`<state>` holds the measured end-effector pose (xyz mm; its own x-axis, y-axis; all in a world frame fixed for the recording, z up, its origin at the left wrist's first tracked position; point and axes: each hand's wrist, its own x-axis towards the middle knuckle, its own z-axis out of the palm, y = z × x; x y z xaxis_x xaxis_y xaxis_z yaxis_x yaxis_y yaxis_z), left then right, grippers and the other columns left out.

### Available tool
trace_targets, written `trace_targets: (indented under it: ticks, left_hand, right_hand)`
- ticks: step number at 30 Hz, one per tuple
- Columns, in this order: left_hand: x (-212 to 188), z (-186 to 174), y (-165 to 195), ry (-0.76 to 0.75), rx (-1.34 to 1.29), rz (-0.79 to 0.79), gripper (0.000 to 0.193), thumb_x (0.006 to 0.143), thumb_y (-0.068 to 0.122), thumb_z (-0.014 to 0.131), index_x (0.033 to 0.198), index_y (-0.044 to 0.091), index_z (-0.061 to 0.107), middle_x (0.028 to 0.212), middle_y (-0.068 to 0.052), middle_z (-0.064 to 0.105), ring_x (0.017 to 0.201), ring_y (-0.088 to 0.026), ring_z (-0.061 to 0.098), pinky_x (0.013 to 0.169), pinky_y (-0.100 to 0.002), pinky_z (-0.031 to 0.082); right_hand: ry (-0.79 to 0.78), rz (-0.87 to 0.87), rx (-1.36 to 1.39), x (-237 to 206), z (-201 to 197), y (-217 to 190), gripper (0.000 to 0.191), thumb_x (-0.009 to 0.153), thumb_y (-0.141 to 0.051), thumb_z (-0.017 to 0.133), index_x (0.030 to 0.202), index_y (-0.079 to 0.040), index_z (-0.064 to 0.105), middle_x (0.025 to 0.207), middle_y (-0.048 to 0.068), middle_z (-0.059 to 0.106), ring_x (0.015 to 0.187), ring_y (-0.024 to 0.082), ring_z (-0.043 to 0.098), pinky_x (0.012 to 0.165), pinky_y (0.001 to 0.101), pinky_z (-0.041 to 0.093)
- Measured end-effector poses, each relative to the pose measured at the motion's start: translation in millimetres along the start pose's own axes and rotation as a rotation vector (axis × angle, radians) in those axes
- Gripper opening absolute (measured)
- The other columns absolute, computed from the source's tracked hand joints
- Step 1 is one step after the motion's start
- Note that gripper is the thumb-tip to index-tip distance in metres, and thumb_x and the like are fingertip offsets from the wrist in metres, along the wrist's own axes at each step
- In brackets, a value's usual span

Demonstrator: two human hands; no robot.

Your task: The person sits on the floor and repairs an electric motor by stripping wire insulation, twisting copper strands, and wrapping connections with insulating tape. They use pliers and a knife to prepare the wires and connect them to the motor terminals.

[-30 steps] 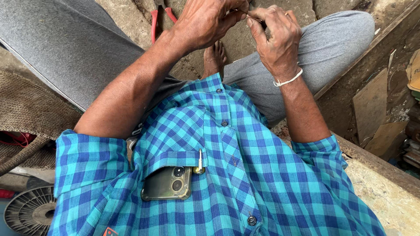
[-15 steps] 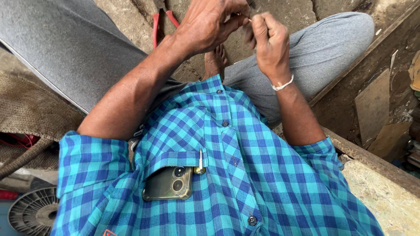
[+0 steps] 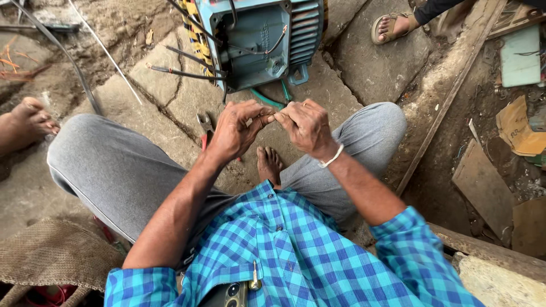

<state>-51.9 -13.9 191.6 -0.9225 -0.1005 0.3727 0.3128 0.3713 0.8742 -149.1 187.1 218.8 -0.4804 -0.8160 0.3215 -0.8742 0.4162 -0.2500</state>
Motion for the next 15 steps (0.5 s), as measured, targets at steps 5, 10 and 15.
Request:
trace_targets:
  ticks: [5,10,15]
  left_hand:
    - [-1,16,-1,0.085,0.04,-0.084,0.02,0.097,0.022,0.072,0.111,0.009,0.076,0.1,-0.012,0.075,0.077,-0.031,0.072,0.066,-0.04,0.056]
    - [-1,21,-10,0.01,0.183,-0.187,0.019,0.095,0.022,0.071,0.105,0.007,0.076,0.096,-0.015,0.075,0.084,-0.038,0.07,0.068,-0.046,0.054]
    - [-4,30,-29,-0.029,0.137,-0.123,0.018,0.093,0.021,0.07,0.105,0.007,0.075,0.097,-0.014,0.075,0.085,-0.038,0.07,0.071,-0.047,0.055]
  right_hand:
    - [0.139,0.299,0.02,-4,45,-5,0.028,0.109,-0.031,0.061,0.091,-0.011,0.069,0.07,0.004,0.068,0.06,0.019,0.065,0.06,0.0366,0.051]
    - [0.187,0.282,0.008,-6,56,-9,0.017,0.107,-0.028,0.065,0.103,-0.013,0.069,0.084,0.007,0.073,0.071,0.025,0.07,0.062,0.0373,0.053]
    - [-0.052,0.004,-0.137,-7,22,9,0.016,0.105,-0.019,0.071,0.115,-0.007,0.069,0.092,0.009,0.074,0.062,0.02,0.067,0.055,0.0349,0.05]
